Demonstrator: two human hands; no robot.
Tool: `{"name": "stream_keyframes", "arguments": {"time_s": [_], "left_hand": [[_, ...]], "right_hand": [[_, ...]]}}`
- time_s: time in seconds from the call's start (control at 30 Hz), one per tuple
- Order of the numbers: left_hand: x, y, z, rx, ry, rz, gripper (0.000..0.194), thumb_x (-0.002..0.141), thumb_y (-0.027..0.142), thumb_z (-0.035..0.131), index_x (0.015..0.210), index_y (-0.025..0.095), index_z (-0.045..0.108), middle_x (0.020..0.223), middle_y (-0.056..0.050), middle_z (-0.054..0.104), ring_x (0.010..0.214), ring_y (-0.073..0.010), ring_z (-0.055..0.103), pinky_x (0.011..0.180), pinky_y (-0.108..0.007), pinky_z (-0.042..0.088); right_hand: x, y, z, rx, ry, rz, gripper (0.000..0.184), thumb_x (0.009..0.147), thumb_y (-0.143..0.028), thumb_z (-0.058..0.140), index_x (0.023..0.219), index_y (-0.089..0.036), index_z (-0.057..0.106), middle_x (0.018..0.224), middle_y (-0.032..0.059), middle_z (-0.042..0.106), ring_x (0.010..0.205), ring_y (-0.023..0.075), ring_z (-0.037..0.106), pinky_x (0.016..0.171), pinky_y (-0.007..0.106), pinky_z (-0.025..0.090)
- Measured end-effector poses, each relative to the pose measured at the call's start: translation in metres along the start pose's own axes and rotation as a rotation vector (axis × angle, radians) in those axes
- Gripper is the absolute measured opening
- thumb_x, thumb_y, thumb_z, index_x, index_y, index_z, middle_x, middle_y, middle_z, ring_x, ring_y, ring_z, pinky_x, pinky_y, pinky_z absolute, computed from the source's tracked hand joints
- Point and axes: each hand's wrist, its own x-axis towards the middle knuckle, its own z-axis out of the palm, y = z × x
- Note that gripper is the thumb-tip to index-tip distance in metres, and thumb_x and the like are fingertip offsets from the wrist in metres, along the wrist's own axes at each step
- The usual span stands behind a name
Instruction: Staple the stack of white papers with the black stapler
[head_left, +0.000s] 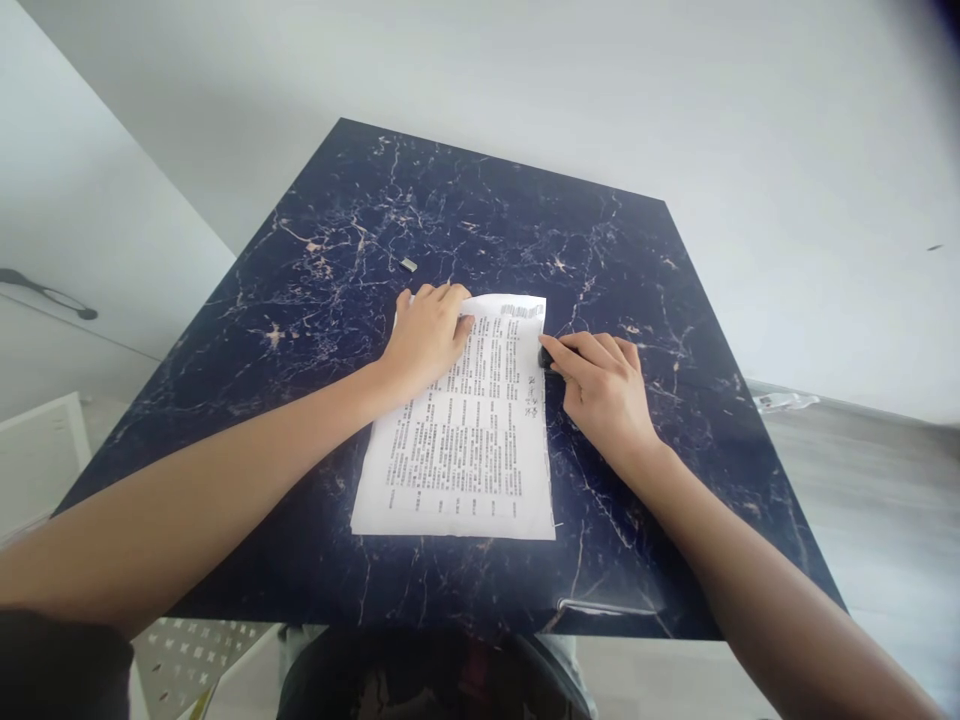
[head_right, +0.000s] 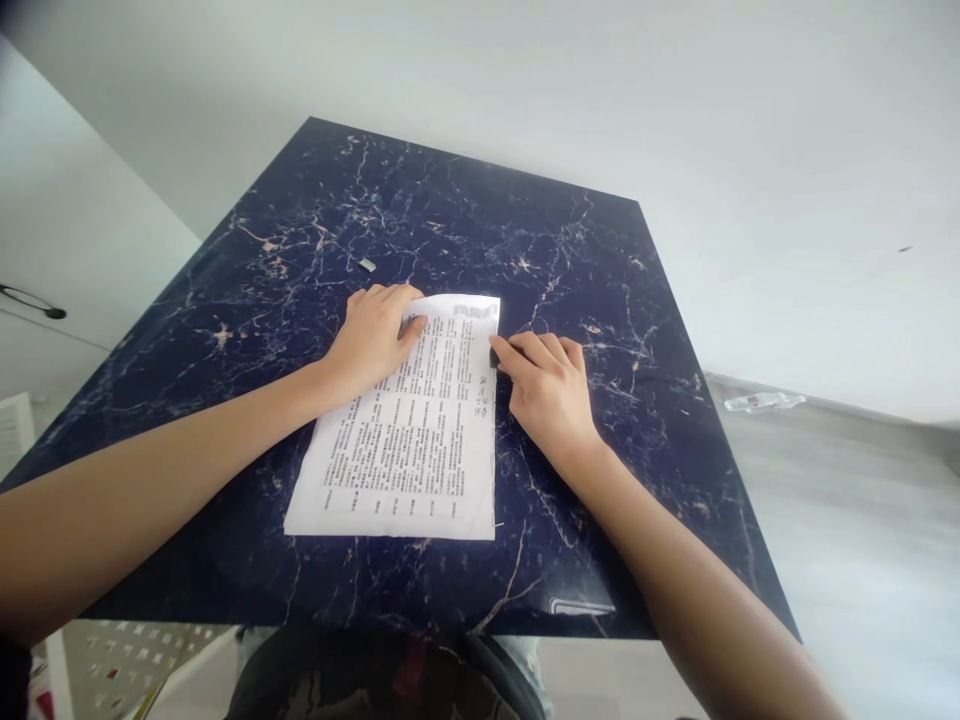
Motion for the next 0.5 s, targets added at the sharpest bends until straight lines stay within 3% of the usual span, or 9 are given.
{"name": "stream_keyframes", "arguments": {"time_s": [0.27, 0.5], "left_hand": [[0.000, -0.001, 0.000, 0.005, 0.011, 0.017, 0.022, 0.104, 0.023, 0.044, 0.121, 0.019, 0.058, 0.118, -0.011, 0.067, 0.114, -0.0303, 0.057, 0.109, -0.055, 0.037], [0.001, -0.002, 0.000, 0.030, 0.019, 0.012, 0.022, 0.103, 0.023, 0.044, 0.119, 0.020, 0.059, 0.118, -0.010, 0.068, 0.113, -0.0304, 0.057, 0.108, -0.054, 0.038]], "right_hand": [[0.000, 0.001, 0.004, -0.068, -0.013, -0.035, 0.046, 0.099, -0.009, 0.046, 0.135, -0.030, 0.065, 0.114, 0.0063, 0.071, 0.100, 0.0263, 0.060, 0.098, 0.047, 0.038], [0.000, 0.012, -0.011, 0.026, -0.003, -0.024, 0.048, 0.102, -0.013, 0.046, 0.145, -0.032, 0.058, 0.118, 0.0080, 0.069, 0.104, 0.0270, 0.060, 0.095, 0.046, 0.042]]}}
